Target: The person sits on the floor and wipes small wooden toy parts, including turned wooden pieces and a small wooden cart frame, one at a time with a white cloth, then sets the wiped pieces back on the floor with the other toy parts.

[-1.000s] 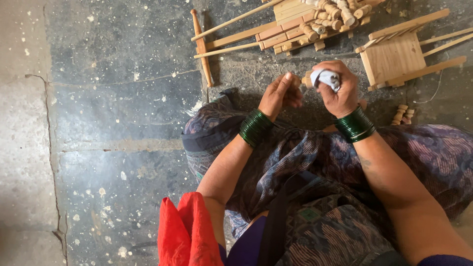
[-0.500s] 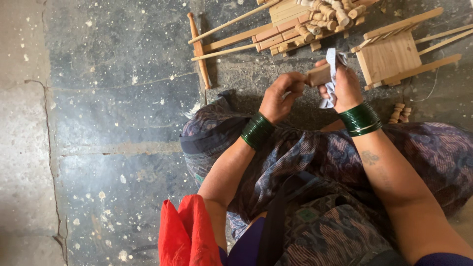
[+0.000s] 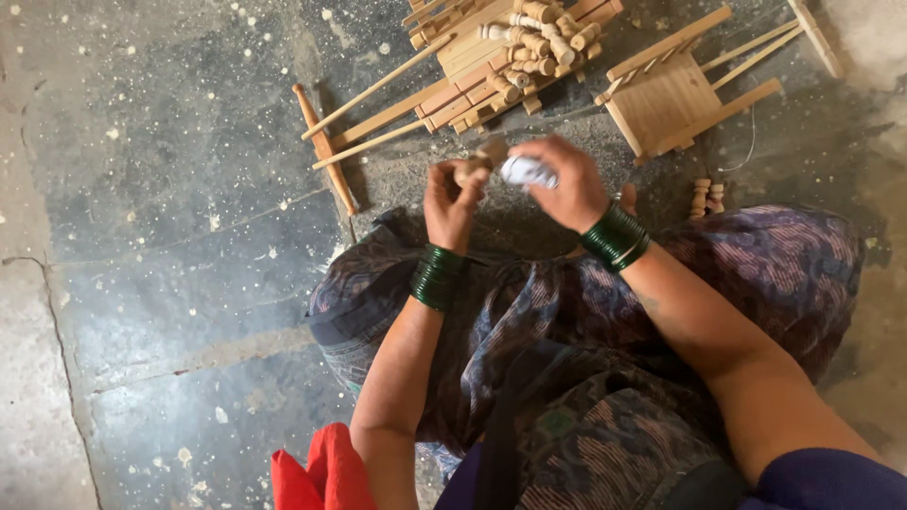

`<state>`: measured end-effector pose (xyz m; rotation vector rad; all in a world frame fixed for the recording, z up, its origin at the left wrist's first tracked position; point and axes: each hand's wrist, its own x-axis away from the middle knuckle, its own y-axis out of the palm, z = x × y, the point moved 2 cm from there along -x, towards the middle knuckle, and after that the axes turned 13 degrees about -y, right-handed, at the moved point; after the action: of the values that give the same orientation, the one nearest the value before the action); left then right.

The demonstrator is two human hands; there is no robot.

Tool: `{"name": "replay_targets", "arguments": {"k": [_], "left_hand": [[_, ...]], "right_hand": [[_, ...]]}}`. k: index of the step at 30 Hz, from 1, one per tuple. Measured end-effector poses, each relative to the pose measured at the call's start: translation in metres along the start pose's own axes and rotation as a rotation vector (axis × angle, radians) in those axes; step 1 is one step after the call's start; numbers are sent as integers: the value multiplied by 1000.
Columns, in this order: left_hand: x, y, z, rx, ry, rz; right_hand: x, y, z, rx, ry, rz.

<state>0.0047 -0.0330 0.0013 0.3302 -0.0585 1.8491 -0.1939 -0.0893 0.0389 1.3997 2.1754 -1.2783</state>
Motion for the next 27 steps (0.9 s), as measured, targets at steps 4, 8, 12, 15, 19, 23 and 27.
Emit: {"name": "replay_targets", "arguments": {"k": [4,8,12,15,19,23,27], "left_hand": [[3,6,-10,-271,139,-38],[1,7,-15,-112,-120,-281],[6,10,-10,-37,-158,-381],[6,10,-10,-81,-165,-314],[3,9,-11,-71,-56,-331],[4,12,-12,-157,-132,-355],[10,13,-8,-216,-142,-365]], "right_hand": [[-2,22,-28,158,-7,-270],[2,27,-35,230,-131,-220],[-3,6,-12,191,-3,-166],[-12,-37,16,185,182,-116],[-28,-112,69,268,291,-117],[-26,-175,111,419,227,-104],[-1,-193,139,440,308,-68]]}}
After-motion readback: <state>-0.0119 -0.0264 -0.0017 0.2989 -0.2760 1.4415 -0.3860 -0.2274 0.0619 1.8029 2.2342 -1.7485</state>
